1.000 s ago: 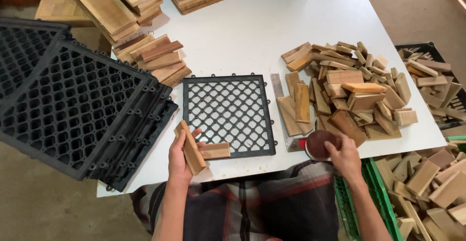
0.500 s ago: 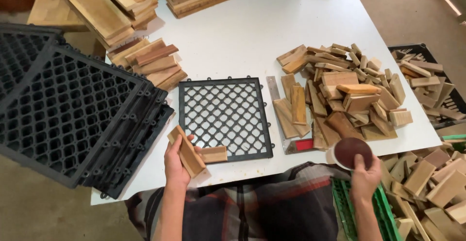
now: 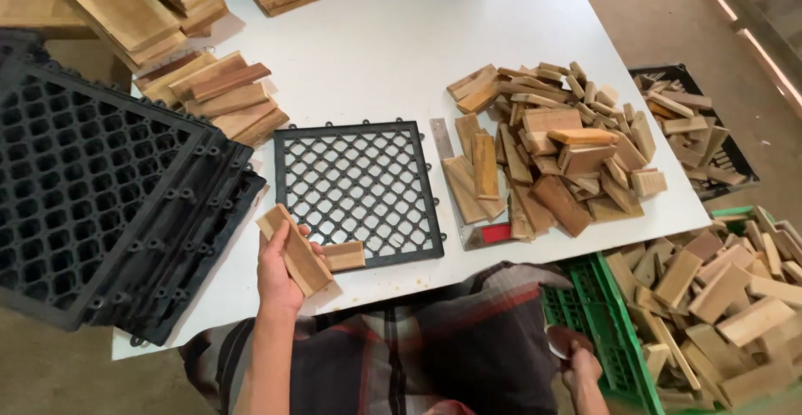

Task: Assembling interlocking wood tiles by placing wooden slats into a plastic grid and sanding them as needed.

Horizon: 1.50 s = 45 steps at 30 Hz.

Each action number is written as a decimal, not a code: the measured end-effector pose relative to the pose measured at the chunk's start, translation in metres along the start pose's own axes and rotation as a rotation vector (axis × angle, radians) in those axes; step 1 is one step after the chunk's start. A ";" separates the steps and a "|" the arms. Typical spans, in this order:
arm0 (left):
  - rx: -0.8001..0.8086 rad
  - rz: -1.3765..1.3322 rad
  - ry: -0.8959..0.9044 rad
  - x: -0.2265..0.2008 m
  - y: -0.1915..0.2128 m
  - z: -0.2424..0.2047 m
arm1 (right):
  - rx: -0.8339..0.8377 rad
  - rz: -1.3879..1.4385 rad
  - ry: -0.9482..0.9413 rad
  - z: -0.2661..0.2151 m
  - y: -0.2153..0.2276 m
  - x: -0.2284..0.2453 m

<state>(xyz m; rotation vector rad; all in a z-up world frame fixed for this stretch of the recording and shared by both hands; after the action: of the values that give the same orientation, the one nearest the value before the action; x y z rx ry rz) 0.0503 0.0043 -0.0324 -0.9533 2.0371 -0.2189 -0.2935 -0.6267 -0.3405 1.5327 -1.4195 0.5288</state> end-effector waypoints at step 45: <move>0.297 -0.074 -0.017 0.027 -0.021 0.006 | 1.380 -0.578 1.594 -0.585 -0.148 0.114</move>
<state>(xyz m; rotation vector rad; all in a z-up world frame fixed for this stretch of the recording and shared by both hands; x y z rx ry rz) 0.0569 -0.0275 -0.0433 -0.8400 1.8891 -0.5353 0.0342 -0.2104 -0.0303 1.4640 0.8210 1.9157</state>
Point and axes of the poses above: each hand's wrist, its own z-axis towards the middle knuckle, its own y-axis out of the back of the hand, x = y × z, the point moved 6 cm from there along z, towards the middle knuckle, and after that the axes turned 9 degrees about -x, right-handed, at the moved point
